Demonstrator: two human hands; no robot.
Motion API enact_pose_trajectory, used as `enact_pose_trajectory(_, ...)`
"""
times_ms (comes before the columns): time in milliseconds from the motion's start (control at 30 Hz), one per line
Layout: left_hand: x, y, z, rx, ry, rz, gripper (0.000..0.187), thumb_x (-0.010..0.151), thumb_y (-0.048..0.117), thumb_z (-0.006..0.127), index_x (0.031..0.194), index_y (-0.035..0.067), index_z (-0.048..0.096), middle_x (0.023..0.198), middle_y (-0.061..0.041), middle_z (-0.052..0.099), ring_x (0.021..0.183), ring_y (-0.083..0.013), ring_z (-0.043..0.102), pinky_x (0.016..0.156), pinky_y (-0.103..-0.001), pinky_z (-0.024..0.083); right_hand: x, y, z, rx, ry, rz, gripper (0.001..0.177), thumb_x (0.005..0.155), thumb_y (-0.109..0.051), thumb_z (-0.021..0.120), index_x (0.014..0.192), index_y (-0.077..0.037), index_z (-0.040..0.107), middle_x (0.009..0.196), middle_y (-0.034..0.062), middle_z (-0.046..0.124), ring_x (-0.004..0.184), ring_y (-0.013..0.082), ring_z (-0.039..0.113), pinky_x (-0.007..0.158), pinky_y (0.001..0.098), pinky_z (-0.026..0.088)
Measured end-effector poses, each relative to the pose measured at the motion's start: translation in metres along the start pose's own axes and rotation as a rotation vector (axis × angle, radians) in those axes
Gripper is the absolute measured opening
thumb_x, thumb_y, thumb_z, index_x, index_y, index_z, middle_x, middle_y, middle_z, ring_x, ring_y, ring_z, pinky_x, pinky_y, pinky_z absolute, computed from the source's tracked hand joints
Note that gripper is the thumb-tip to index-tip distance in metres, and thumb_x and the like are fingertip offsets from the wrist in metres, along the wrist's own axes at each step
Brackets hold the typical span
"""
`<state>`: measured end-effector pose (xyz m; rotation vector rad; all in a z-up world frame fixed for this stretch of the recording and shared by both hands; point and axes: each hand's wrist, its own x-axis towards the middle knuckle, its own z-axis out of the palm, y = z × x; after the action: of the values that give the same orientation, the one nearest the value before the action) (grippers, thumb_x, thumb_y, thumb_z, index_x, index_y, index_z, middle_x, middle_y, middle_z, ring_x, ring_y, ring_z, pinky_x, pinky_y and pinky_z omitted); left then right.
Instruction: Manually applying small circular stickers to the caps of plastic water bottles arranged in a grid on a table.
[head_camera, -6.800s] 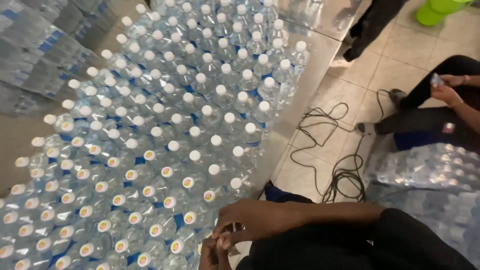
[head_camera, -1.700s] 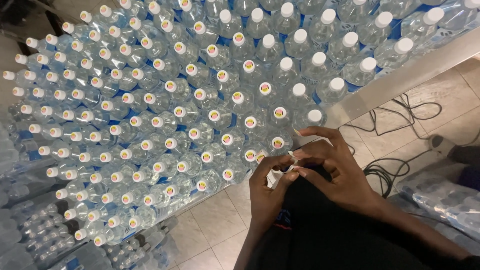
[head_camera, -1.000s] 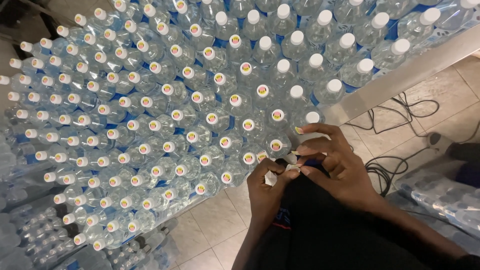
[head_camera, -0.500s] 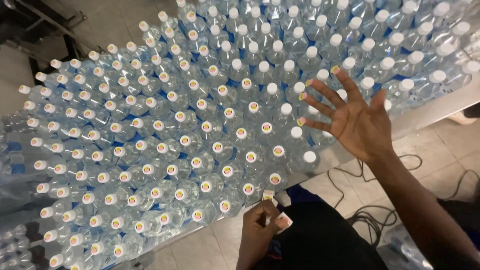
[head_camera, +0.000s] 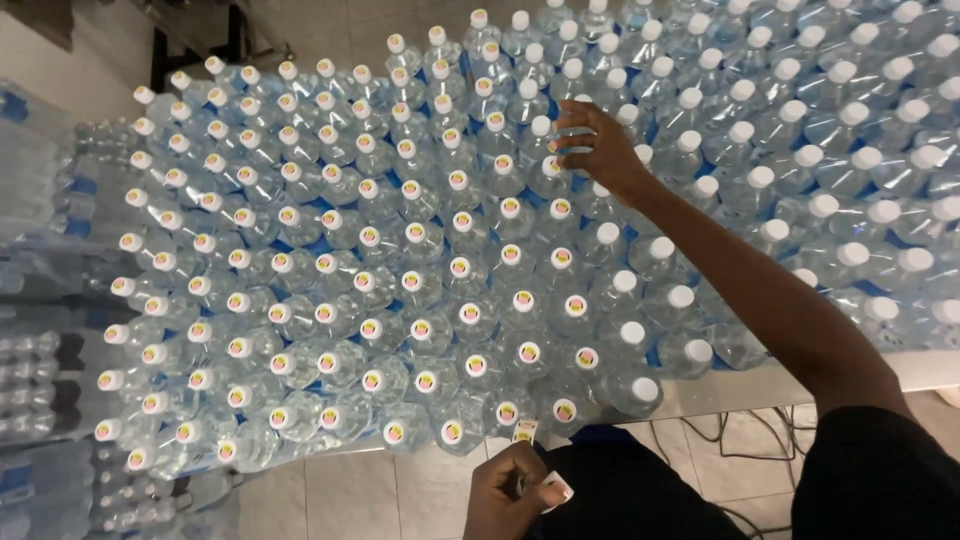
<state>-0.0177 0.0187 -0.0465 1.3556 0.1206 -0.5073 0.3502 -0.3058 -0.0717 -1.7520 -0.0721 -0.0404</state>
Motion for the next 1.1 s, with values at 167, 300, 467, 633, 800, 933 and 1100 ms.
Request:
enact_pose_trajectory(167,0.002,0.010,0.005,-0.040,0.074,0.031,0.038,0.082,0.018,0.097,0.069,0.013,0.061,0.068,0.000,0.058,0.064,-0.0117,0.047,0.063,-0.031,0.037,0.012,0.011,0.004,-0.114,-0.048,-0.009,0.075,0.094,0.002,0.082,0.158,-0.014,0.049,0.149,0.0164,0.058,0.119,0.0270,0.072,0.086,0.0413,0.065)
enact_pose_trajectory(300,0.012,0.002,0.007,-0.097,0.072,0.071,0.038,0.084,0.014,0.095,0.072,0.013,0.059,0.069,0.001,0.054,0.068,-0.0137,0.046,0.069,-0.034,0.040,0.016,0.019,0.003,-0.228,-0.053,-0.095,0.070,0.099,0.004,0.076,0.159,-0.013,0.046,0.150,0.0185,0.056,0.119,0.0280,0.071,0.083,0.0374,0.064)
enact_pose_trajectory(467,0.020,0.015,0.015,-0.060,0.052,0.019,0.042,0.084,0.020,0.096,0.072,0.014,0.056,0.069,0.002,0.052,0.068,-0.0122,0.045,0.069,-0.034,0.039,0.012,0.020,0.007,-0.451,-0.093,-0.287,0.063,0.104,0.008,0.069,0.161,-0.007,0.046,0.148,0.0223,0.049,0.119,0.0340,0.068,0.091,0.0447,0.065)
enact_pose_trajectory(633,0.025,0.015,0.015,-0.056,0.049,-0.004,0.040,0.082,0.022,0.097,0.072,0.014,0.058,0.070,0.002,0.052,0.069,-0.0124,0.044,0.069,-0.034,0.038,0.004,0.030,0.010,-0.582,-0.125,-0.465,0.043,0.118,-0.002,0.053,0.161,-0.001,0.048,0.158,0.0264,0.037,0.123,0.0395,0.067,0.096,0.0501,0.062)
enact_pose_trajectory(800,0.026,0.008,0.011,-0.100,0.081,-0.020,0.040,0.080,0.021,0.098,0.070,0.012,0.061,0.068,0.001,0.057,0.065,-0.0112,0.048,0.065,-0.031,0.041,0.006,0.042,0.007,-0.379,-0.054,-0.384,0.056,0.112,-0.016,0.073,0.162,-0.012,0.047,0.164,0.0205,0.031,0.131,0.0456,0.065,0.103,0.0555,0.063)
enact_pose_trajectory(933,0.028,-0.001,0.009,-0.088,0.069,0.015,0.037,0.081,0.017,0.097,0.073,0.012,0.061,0.070,0.001,0.057,0.068,-0.0123,0.048,0.068,-0.032,0.041,0.018,0.025,0.008,-0.335,-0.015,-0.275,0.060,0.102,0.005,0.079,0.155,-0.008,0.053,0.151,0.0207,0.041,0.113,0.0355,0.072,0.093,0.0477,0.069)
enact_pose_trajectory(1100,0.025,0.006,0.008,-0.075,0.098,-0.010,0.040,0.084,0.024,0.098,0.073,0.012,0.061,0.069,0.000,0.055,0.066,-0.0130,0.047,0.067,-0.034,0.039,0.041,0.029,0.002,-0.206,0.076,-0.279,0.045,0.110,-0.006,0.074,0.150,-0.003,0.053,0.143,0.0229,0.058,0.111,0.0353,0.074,0.078,0.0457,0.070)
